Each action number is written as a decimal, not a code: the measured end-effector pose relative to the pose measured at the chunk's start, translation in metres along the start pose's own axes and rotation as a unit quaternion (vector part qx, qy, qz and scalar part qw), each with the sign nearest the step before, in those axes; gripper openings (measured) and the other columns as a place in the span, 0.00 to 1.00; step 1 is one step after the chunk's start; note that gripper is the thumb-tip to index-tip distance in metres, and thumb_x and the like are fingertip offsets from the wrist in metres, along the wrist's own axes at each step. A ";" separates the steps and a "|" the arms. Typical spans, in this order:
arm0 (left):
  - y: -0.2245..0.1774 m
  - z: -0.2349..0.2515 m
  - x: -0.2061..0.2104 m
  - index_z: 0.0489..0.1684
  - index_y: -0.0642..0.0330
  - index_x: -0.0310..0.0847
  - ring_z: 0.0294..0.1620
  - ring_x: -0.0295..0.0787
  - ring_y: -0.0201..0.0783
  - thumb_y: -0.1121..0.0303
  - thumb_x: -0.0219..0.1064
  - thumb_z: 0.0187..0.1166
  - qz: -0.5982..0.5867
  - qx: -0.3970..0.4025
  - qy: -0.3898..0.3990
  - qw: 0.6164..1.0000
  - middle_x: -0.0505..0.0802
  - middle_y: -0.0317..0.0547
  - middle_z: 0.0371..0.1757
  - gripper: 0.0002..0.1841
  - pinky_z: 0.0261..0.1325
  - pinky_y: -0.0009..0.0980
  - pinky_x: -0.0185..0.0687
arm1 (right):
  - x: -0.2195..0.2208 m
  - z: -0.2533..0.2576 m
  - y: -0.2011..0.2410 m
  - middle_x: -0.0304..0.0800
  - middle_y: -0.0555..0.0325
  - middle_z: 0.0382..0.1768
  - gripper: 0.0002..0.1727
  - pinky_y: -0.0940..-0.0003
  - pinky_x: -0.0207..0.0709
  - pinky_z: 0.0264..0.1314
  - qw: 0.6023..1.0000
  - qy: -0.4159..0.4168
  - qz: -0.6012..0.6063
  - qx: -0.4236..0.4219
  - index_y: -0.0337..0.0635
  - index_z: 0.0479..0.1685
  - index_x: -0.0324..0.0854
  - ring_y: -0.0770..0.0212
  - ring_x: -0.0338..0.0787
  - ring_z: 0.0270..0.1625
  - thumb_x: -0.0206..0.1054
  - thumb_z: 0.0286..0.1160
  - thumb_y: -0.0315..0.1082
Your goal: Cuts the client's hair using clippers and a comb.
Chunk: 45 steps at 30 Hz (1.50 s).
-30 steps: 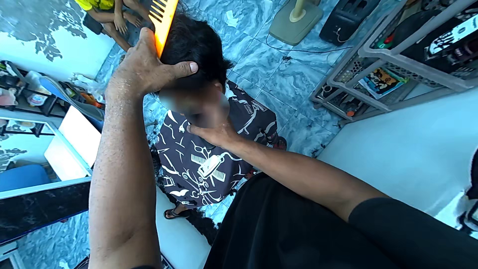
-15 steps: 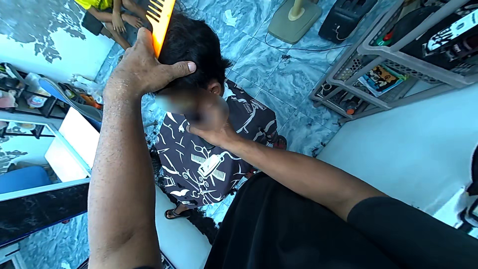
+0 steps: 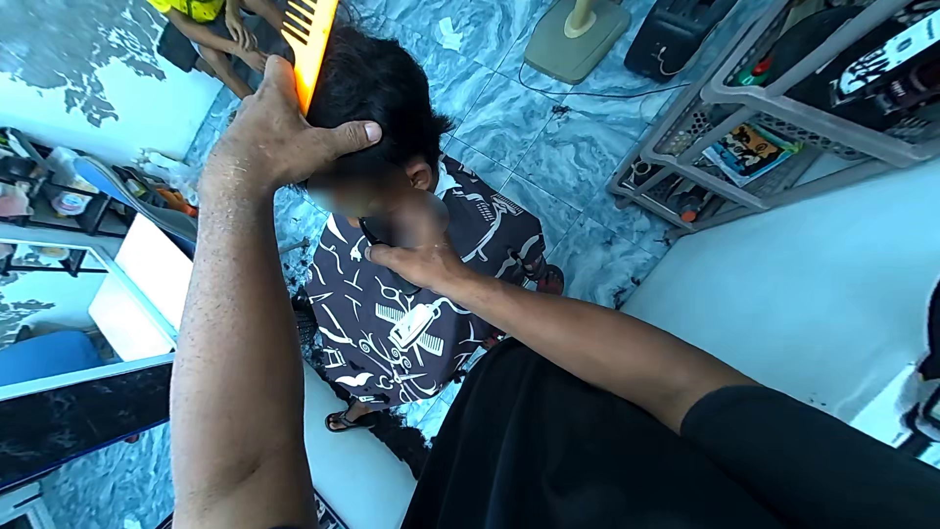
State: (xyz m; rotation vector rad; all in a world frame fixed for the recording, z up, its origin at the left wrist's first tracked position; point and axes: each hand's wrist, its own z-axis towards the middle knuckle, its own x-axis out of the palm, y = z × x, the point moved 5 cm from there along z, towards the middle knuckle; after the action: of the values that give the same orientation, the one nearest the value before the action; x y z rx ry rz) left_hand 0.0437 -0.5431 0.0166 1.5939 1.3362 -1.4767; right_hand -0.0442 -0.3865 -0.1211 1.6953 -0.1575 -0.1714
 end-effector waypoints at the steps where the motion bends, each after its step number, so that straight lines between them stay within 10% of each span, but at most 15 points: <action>1: 0.000 0.000 0.000 0.83 0.55 0.56 0.67 0.84 0.63 0.19 0.72 0.48 -0.001 0.001 0.000 1.000 0.85 0.65 0.65 0.63 0.65 0.70 0.75 | 0.000 0.000 0.000 0.78 0.50 0.54 0.26 0.61 0.81 0.52 1.000 0.001 0.000 -0.001 0.43 0.41 0.80 0.57 0.82 0.54 0.86 0.47 0.45; 45: 0.006 0.006 0.001 0.82 0.53 0.58 0.68 0.84 0.57 0.19 0.73 0.46 -0.017 0.004 0.004 1.000 0.85 0.60 0.66 0.63 0.67 0.67 0.76 | 0.001 0.001 -0.002 0.79 0.51 0.53 0.25 0.60 0.82 0.51 1.000 -0.002 0.013 0.000 0.43 0.42 0.80 0.57 0.83 0.53 0.85 0.47 0.44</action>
State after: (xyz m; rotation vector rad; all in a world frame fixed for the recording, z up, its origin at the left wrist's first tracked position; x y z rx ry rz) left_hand 0.0464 -0.5501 0.0130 1.5917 1.3706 -1.4982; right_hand -0.0433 -0.3870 -0.1232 1.6913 -0.1829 -0.1560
